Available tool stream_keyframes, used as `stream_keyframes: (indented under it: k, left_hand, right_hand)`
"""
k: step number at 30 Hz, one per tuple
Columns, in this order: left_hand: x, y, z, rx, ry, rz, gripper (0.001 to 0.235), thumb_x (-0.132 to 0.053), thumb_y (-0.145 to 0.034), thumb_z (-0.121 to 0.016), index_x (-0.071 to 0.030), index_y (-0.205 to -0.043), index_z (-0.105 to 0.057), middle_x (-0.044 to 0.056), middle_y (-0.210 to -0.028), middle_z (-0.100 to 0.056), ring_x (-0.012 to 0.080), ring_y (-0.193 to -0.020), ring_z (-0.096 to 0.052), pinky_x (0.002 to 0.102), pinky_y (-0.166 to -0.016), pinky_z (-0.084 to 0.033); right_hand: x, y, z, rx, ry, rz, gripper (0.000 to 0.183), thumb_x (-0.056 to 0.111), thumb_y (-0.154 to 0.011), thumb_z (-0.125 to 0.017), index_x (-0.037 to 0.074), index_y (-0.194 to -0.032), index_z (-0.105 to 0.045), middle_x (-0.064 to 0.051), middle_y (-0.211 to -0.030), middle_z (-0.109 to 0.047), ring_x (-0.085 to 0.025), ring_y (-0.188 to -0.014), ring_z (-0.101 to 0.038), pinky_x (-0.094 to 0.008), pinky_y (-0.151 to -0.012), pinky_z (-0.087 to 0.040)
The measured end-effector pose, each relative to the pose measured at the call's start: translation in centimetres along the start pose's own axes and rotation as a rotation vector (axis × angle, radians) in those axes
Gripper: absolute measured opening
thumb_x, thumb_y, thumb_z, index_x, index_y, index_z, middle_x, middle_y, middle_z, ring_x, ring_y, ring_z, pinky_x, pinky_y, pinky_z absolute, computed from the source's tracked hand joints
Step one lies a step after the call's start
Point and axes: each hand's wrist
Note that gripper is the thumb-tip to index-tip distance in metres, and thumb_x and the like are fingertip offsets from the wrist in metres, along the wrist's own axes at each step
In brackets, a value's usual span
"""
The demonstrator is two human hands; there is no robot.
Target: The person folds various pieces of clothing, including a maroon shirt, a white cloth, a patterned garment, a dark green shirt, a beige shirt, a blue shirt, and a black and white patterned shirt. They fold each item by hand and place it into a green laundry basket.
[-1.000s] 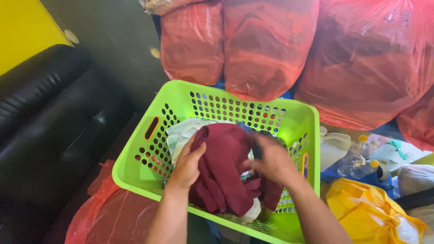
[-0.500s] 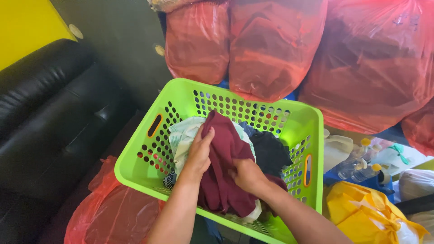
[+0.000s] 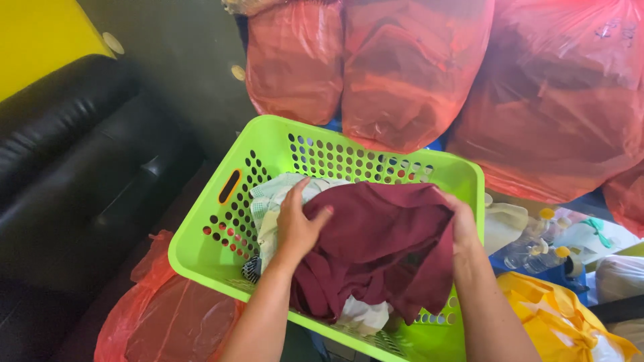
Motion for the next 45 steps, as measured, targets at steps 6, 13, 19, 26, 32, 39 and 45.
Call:
stream_keyframes:
  k: [6, 13, 19, 26, 32, 39, 45]
  left_hand:
    - [-8.8, 2.2, -1.0, 0.362, 0.027, -0.369, 0.108, -0.05, -0.078, -0.08, -0.006, -0.16, -0.024, 0.026, -0.167, -0.019, 0.0496, -0.153, -0.012, 0.072, -0.121, -0.009]
    - [-1.0, 0.6, -6.8, 0.287, 0.249, -0.29, 0.015, -0.015, -0.092, -0.069, -0.016, -0.106, -0.076, 0.008, -0.096, -0.078, 0.0304, -0.104, -0.073, 0.042, -0.095, -0.055]
    - [-5.7, 0.4, -2.0, 0.143, 0.309, -0.3, 0.015, -0.019, -0.1, -0.054, -0.013, -0.093, -0.066, 0.013, -0.076, -0.065, 0.0314, -0.08, -0.069, 0.042, -0.08, -0.053]
    - [-7.2, -1.5, 1.2, 0.093, -0.132, -0.351, 0.015, -0.029, -0.099, -0.057, -0.017, -0.094, -0.065, 0.017, -0.066, -0.068, 0.0436, -0.073, -0.071, 0.053, -0.069, -0.053]
    - [-2.9, -4.3, 5.7, -0.084, -0.197, -0.181, 0.012, -0.02, -0.101, -0.061, -0.014, -0.094, -0.069, 0.011, -0.067, -0.069, 0.0333, -0.066, -0.07, 0.043, -0.065, -0.052]
    - [-5.9, -1.4, 2.9, 0.282, -0.025, -0.252, 0.09, -0.02, -0.078, -0.086, 0.007, -0.151, -0.039, 0.04, -0.149, -0.042, 0.0559, -0.141, -0.036, 0.063, -0.118, -0.028]
    - [-2.6, 1.6, -8.0, 0.458, -0.082, -0.393, 0.049, -0.012, -0.085, -0.066, -0.004, -0.133, -0.061, 0.025, -0.108, -0.074, 0.0441, -0.105, -0.07, 0.054, -0.092, -0.054]
  right_hand:
    - [-3.1, -1.2, 0.2, 0.213, -0.047, -0.17, 0.025, 0.032, -0.094, -0.068, 0.009, -0.104, -0.072, -0.012, -0.09, -0.076, -0.028, -0.078, -0.077, -0.046, -0.08, -0.062]
    - [-2.8, 1.9, -1.5, 0.307, 0.31, 0.129, 0.057, 0.035, -0.093, -0.066, 0.003, -0.14, -0.059, -0.019, -0.121, -0.067, -0.031, -0.103, -0.065, -0.051, -0.1, -0.049]
    - [-0.9, 11.2, -10.0, 0.269, 1.434, 0.703, 0.141, 0.04, -0.044, -0.102, 0.025, -0.161, -0.024, -0.015, -0.131, -0.061, -0.047, -0.114, -0.065, -0.063, -0.104, -0.05]
    - [-2.6, 4.3, -4.9, 0.05, 1.355, 0.954, 0.074, -0.005, -0.061, -0.062, 0.025, -0.129, -0.065, -0.005, -0.107, -0.065, -0.035, -0.105, -0.068, -0.05, -0.094, -0.054]
    - [-0.7, 1.8, -0.9, 0.071, 0.88, 0.486, 0.038, -0.001, -0.065, -0.06, 0.018, -0.092, -0.078, -0.003, -0.076, -0.071, -0.025, -0.074, -0.068, -0.036, -0.074, -0.051]
    - [-1.7, -1.4, 0.7, 0.345, 0.04, 0.253, 0.047, 0.0, -0.072, -0.061, 0.001, -0.118, -0.071, -0.02, -0.092, -0.073, -0.032, -0.072, -0.074, -0.039, -0.062, -0.058]
    - [-3.9, -3.2, 1.7, 0.38, -0.008, 0.28, 0.043, -0.002, -0.077, -0.064, 0.0, -0.12, -0.07, -0.023, -0.097, -0.075, -0.034, -0.083, -0.077, -0.043, -0.072, -0.061]
Point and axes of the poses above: each hand's wrist, its own y-axis away from the middle knuckle, its own z-axis out of the back of the hand, x = y × z
